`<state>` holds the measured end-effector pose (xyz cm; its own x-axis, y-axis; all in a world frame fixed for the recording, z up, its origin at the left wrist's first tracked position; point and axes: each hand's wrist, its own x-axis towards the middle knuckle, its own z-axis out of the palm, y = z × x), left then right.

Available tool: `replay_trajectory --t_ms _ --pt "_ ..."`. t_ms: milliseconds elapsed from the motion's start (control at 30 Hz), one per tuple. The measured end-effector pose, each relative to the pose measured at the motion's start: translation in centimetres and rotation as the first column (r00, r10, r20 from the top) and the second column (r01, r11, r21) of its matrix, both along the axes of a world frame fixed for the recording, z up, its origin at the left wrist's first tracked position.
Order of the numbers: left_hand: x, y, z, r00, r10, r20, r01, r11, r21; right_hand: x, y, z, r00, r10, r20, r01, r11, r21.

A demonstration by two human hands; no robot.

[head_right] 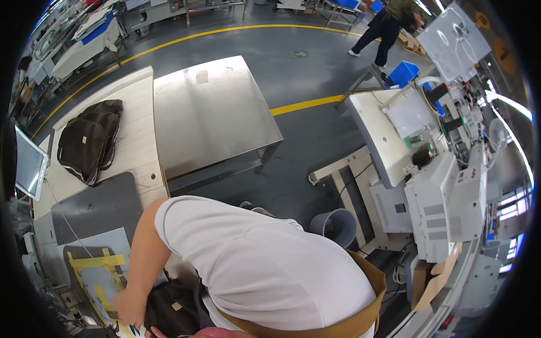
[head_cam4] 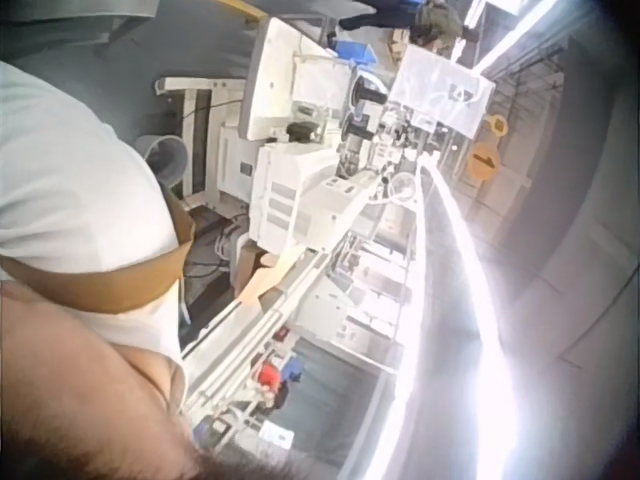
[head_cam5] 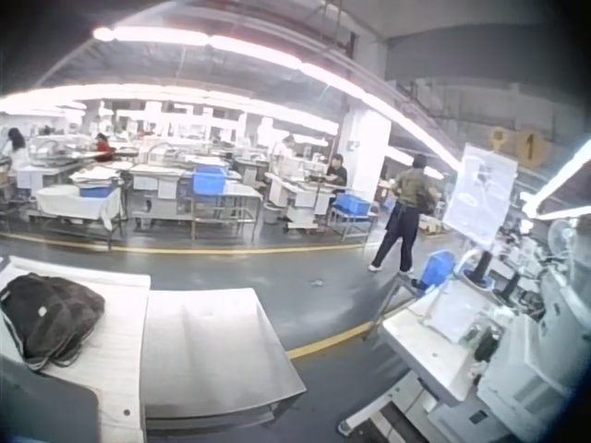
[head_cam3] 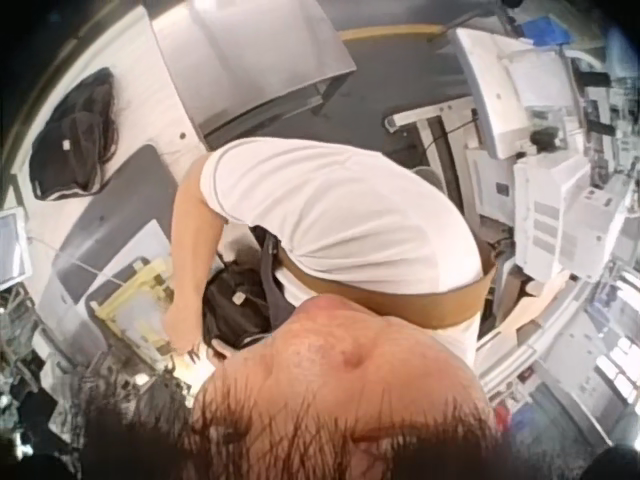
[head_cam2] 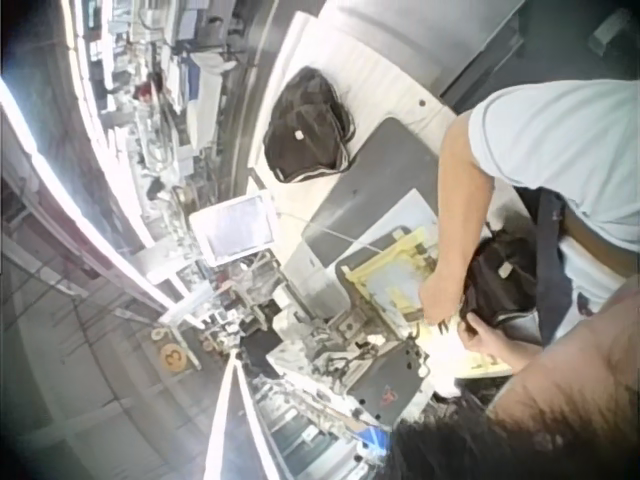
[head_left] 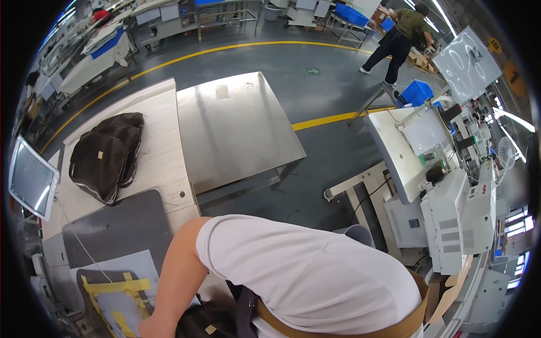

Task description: The person aligns a zipper on a dark fabric bag and sews it using an industrial sewing machine. They guide the bag under the needle, stitch along the zipper line, and trim the excess thread. The process is repeated for multiple bags in a factory setting.

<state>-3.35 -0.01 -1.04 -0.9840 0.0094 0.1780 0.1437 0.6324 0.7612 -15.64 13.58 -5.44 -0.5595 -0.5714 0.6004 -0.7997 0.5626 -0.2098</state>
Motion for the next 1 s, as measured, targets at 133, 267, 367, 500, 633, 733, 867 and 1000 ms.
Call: replay_trajectory --t_ms 133,267,367,500,633,733,867,1000 --pt "0.1 0.2 0.8 0.996 -0.077 -0.052 0.074 0.996 -0.056 0.7 -0.4 1.2 0.997 -0.004 0.082 0.0 0.999 0.042" --pt "0.0 0.0 0.2 0.99 -0.076 -0.117 0.07 0.996 -0.057 1.8 0.7 3.4 0.967 0.105 0.232 -0.116 0.993 0.034" --pt "-0.2 0.0 0.0 0.983 -0.088 -0.164 0.081 0.995 -0.051 0.0 0.8 1.8 0.974 -0.05 0.221 0.069 0.995 -0.078" --pt "-0.2 -0.4 -0.4 0.97 -0.086 -0.228 0.078 0.996 -0.041 -0.3 1.1 1.5 0.986 -0.037 0.165 0.043 0.998 -0.035" --pt "-0.5 -0.4 -1.0 0.931 -0.096 -0.352 0.09 0.995 -0.036 0.0 1.1 1.6 0.999 -0.003 0.053 0.001 1.0 0.027" --pt "-0.8 -1.1 -1.3 0.92 -0.109 -0.376 0.1 0.994 -0.042 0.3 -0.3 1.6 0.999 0.048 -0.008 -0.048 0.996 0.071" --pt "-0.9 -2.2 -1.6 0.957 -0.111 -0.268 0.102 0.994 -0.05 -0.8 -0.3 0.9 0.982 -0.025 0.19 0.021 0.999 0.024" --pt "-0.1 -2.0 -0.8 0.97 -0.015 -0.244 0.007 0.999 -0.034 -1.1 2.9 1.8 0.994 0.015 0.108 -0.02 0.999 0.046"
